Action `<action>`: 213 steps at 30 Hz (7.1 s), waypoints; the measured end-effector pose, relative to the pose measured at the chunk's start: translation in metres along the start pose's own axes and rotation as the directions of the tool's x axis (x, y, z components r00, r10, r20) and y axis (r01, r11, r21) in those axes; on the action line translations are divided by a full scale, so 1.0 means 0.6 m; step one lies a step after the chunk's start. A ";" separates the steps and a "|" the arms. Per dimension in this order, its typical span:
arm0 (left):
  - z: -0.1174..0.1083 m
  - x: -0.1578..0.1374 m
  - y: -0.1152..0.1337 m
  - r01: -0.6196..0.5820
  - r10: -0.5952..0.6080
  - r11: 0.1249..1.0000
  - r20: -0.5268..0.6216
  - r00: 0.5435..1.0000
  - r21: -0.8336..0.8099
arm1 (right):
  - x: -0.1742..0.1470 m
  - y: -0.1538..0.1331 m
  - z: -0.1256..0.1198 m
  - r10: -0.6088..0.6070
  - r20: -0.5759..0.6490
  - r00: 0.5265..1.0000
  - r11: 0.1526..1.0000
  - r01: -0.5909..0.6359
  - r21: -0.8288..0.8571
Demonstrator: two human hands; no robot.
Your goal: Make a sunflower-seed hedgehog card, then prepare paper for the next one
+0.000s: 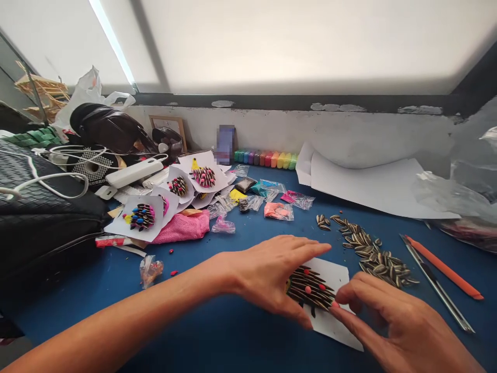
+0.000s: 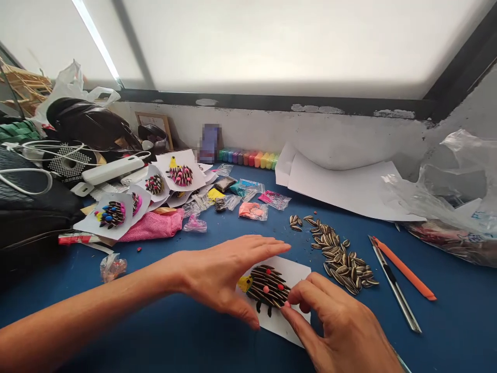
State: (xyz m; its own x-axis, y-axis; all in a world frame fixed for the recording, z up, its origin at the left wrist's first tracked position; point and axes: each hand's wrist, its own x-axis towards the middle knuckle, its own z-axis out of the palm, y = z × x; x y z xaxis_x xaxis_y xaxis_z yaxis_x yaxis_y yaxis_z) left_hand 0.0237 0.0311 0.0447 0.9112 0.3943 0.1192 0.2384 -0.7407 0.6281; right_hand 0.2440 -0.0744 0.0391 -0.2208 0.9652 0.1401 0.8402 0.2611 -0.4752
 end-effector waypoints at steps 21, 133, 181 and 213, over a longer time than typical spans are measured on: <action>0.045 -0.012 -0.027 0.051 -0.050 0.999 0.025 0.998 -0.018 | 0.008 -0.001 0.016 -0.209 -0.091 0.974 0.968 0.193 -0.158; 0.065 0.003 0.019 -0.082 0.145 0.959 -0.221 0.964 0.272 | -0.001 -0.001 -0.005 -0.101 0.018 0.995 0.995 0.101 0.026; 0.053 0.002 0.030 -0.076 0.085 0.996 -0.351 0.933 0.039 | -0.004 0.001 -0.009 0.010 -0.107 0.994 0.995 0.000 0.097; 0.054 -0.019 -0.003 0.120 -0.126 0.991 -0.136 0.983 -0.054 | -0.005 0.021 -0.005 0.044 -0.182 0.982 0.973 -0.083 -0.216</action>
State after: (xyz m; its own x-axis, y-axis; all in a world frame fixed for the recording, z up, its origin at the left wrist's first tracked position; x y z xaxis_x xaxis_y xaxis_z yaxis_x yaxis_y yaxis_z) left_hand 0.0239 0.0104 0.0176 0.8197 0.5547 0.1427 0.3271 -0.6579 0.6783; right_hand 0.2567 -0.0740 0.0350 -0.0900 0.9573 0.2746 0.9429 0.1707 -0.2860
